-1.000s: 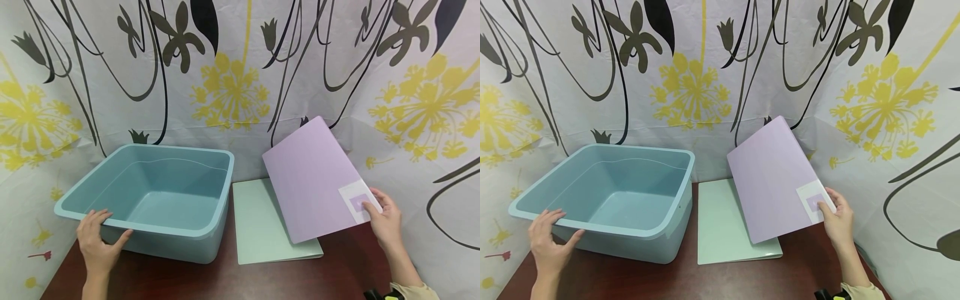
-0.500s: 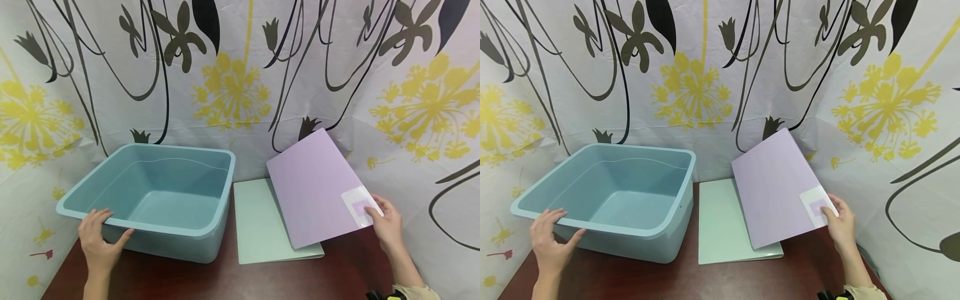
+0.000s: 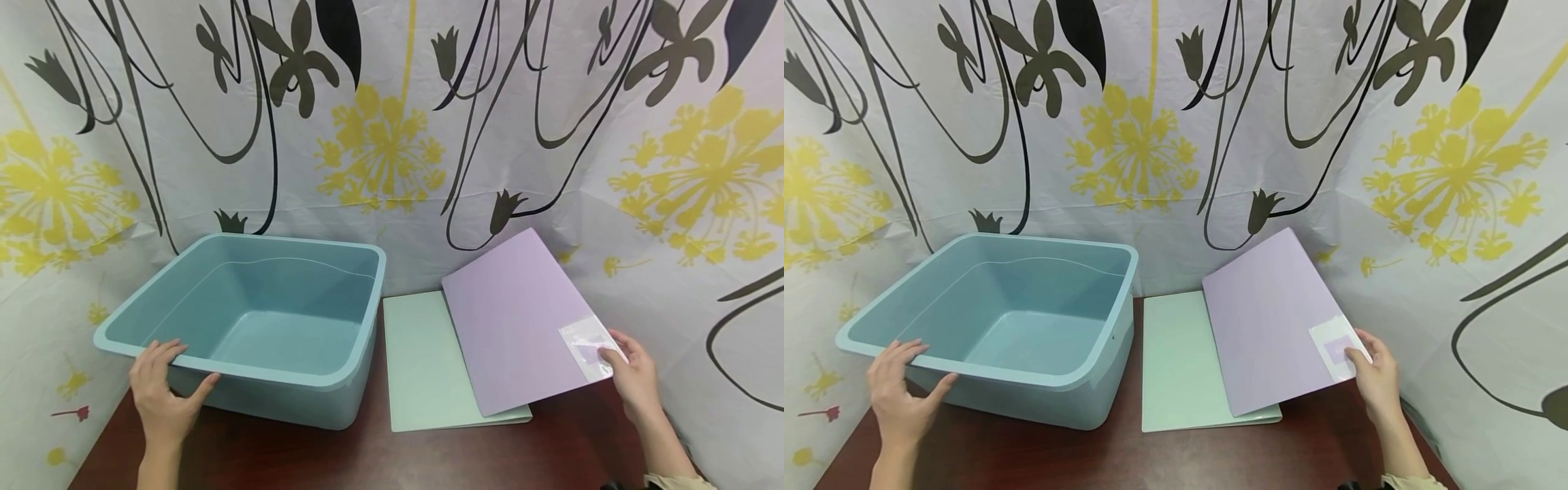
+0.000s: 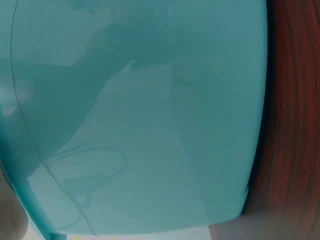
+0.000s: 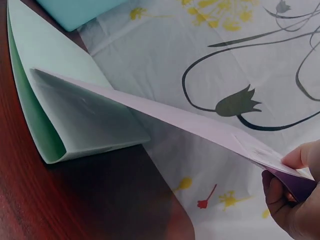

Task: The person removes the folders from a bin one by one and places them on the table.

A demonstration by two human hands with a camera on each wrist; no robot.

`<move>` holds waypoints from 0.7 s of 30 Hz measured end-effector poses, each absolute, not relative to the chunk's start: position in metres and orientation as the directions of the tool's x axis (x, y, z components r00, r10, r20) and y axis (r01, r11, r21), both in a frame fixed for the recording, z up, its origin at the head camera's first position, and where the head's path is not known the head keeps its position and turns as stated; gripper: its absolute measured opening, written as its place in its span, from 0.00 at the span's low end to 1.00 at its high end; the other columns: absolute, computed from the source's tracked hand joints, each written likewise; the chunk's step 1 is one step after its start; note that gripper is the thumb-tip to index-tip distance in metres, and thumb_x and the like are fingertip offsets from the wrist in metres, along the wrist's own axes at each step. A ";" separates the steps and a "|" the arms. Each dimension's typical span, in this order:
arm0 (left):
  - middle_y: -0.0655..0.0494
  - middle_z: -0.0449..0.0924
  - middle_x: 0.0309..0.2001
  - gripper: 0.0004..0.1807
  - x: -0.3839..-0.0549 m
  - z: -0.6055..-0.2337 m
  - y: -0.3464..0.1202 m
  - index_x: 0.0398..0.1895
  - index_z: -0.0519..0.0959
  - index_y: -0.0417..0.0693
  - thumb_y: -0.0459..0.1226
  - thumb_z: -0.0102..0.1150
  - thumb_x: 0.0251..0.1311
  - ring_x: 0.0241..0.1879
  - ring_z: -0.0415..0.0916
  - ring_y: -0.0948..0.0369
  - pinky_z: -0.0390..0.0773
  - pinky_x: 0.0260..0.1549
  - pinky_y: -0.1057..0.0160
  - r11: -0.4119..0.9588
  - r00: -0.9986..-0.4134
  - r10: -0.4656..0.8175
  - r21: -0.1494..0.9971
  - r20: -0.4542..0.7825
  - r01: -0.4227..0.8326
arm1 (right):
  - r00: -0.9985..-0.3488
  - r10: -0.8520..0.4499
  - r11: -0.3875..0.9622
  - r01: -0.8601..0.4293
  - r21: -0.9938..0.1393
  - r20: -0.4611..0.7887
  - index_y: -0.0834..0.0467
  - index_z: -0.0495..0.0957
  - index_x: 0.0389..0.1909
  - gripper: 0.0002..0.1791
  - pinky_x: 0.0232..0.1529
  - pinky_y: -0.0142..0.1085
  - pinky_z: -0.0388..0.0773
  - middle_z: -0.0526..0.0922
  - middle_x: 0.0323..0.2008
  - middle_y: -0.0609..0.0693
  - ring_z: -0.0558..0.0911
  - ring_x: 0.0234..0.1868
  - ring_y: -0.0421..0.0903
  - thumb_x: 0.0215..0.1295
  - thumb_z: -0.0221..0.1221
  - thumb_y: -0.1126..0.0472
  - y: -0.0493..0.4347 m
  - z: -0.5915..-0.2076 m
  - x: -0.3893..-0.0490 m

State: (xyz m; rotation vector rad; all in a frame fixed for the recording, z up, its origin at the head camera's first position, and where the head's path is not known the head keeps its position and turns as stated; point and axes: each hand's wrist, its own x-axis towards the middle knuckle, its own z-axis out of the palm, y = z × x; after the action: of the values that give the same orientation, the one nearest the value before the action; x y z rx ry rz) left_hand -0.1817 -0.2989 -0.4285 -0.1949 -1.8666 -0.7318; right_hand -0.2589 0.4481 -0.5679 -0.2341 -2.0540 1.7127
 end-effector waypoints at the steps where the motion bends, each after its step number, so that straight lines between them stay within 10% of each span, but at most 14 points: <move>1: 0.32 0.73 0.42 0.47 -0.181 -0.428 -0.299 0.39 0.75 0.28 0.68 0.56 0.40 0.54 0.62 0.37 0.51 0.61 0.47 0.798 -0.419 -0.199 0.394 0.886 0.455 | -0.885 0.406 0.215 -0.150 -0.965 0.228 0.55 0.66 0.62 0.28 0.30 0.23 0.76 0.75 0.47 0.43 0.78 0.37 0.33 0.60 0.59 0.59 0.448 -0.568 -0.258; 17: 0.31 0.73 0.42 0.46 -0.180 -0.427 -0.299 0.39 0.75 0.28 0.67 0.57 0.40 0.55 0.61 0.37 0.51 0.61 0.48 0.793 -0.425 -0.196 0.398 0.884 0.462 | -0.899 0.373 0.538 0.007 -0.843 0.231 0.56 0.61 0.64 0.30 0.27 0.25 0.75 0.71 0.42 0.38 0.75 0.33 0.28 0.64 0.53 0.50 0.454 -0.578 -0.252; 21: 0.31 0.73 0.42 0.46 -0.180 -0.427 -0.299 0.39 0.75 0.28 0.67 0.57 0.40 0.55 0.61 0.37 0.51 0.61 0.48 0.791 -0.426 -0.198 0.400 0.883 0.462 | -0.913 0.344 0.579 0.022 -0.815 0.219 0.60 0.58 0.65 0.31 0.28 0.25 0.75 0.73 0.46 0.50 0.74 0.33 0.28 0.65 0.52 0.50 0.458 -0.579 -0.251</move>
State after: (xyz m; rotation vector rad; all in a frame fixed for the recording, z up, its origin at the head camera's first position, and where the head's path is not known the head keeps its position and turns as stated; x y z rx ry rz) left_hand -0.1802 -0.2988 -0.4270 -0.2015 -1.8743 -0.7450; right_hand -0.2509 0.4577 -0.5789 -0.2972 -2.4592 1.2614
